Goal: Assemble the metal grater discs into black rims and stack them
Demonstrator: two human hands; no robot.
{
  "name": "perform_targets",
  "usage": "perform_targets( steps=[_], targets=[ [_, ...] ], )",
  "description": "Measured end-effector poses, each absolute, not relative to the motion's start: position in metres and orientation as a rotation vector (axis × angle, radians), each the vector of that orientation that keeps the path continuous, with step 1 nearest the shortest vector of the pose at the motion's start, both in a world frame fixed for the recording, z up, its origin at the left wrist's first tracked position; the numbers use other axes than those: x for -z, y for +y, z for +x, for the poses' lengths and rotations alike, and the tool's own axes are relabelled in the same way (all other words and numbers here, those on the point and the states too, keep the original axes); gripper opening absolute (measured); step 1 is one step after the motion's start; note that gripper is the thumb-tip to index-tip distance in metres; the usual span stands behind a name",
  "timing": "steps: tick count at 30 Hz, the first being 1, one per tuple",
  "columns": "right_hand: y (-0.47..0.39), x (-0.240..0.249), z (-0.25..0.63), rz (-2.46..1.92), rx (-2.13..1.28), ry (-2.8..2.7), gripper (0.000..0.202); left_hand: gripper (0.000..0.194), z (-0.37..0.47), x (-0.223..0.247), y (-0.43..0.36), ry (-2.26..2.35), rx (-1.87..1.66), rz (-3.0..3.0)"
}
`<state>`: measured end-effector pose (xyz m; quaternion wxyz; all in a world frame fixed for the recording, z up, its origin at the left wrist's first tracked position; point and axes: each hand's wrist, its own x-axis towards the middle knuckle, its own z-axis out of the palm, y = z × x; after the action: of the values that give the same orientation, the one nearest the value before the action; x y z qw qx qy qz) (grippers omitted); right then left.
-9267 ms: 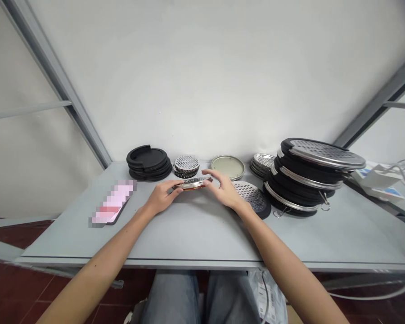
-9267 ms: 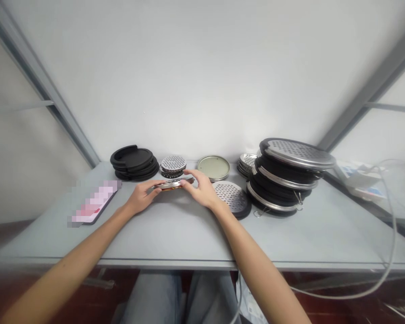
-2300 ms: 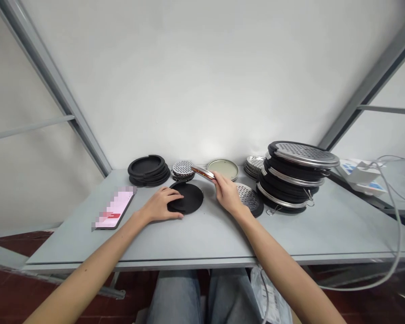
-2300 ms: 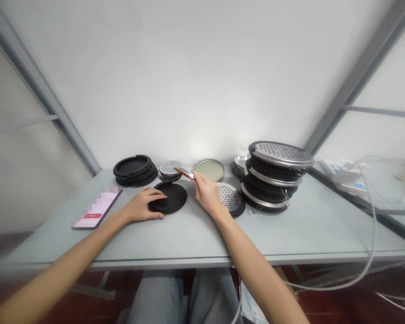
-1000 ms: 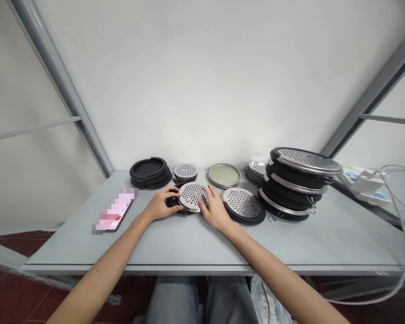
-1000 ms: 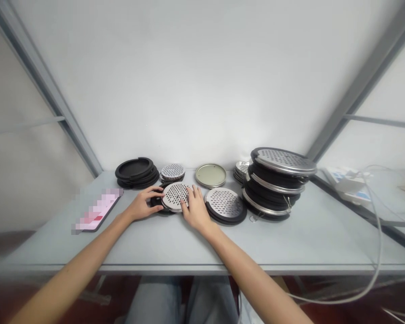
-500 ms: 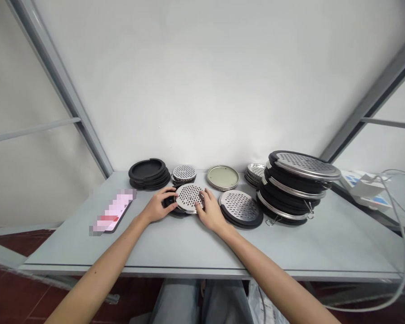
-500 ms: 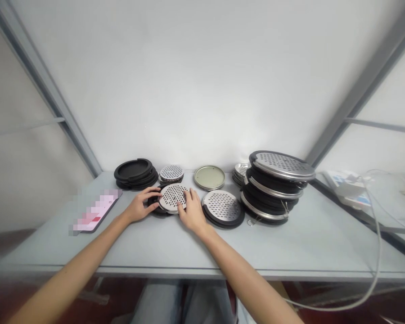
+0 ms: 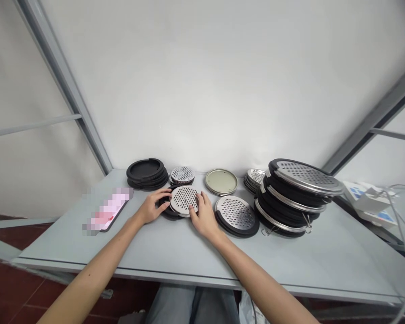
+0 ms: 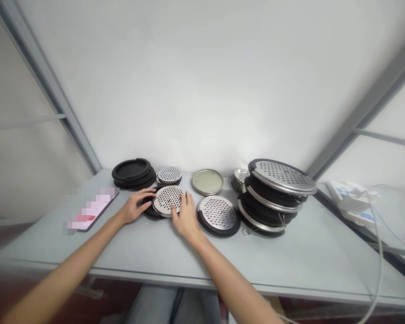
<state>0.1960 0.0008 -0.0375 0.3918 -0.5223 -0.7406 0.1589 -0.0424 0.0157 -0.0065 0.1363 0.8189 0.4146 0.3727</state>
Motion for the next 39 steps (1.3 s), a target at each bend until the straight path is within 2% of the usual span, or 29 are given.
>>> perform_targets(
  steps=[6,12,16,22,27,34,39],
  targets=[
    [0.004,0.045,0.196,-1.367,-0.387,-1.862,0.062,0.033,-0.042,0.005,0.014,1.208,-1.032,2.417],
    [0.010,0.051,0.197,-1.367,-0.391,-1.836,0.067,0.060,-0.042,0.009,0.015,1.230,-0.888,2.499],
    [0.011,0.045,0.201,-1.346,-0.427,-1.834,0.067,0.069,-0.043,0.012,0.016,1.212,-0.852,2.485],
    [0.006,0.037,0.203,-1.271,-0.392,-1.860,0.055,0.090,-0.049,0.012,0.015,1.155,-0.789,2.458],
    [0.004,0.033,0.203,-1.266,-0.405,-1.835,0.048,0.094,-0.052,0.011,0.017,1.140,-0.808,2.409],
    [0.002,0.032,0.204,-1.215,-0.519,-1.860,0.047,0.090,-0.049,0.014,0.016,1.142,-0.839,2.383],
    [0.004,0.036,0.205,-1.222,-0.482,-1.869,0.049,0.091,-0.048,0.017,0.017,1.151,-0.865,2.380]
  ],
)
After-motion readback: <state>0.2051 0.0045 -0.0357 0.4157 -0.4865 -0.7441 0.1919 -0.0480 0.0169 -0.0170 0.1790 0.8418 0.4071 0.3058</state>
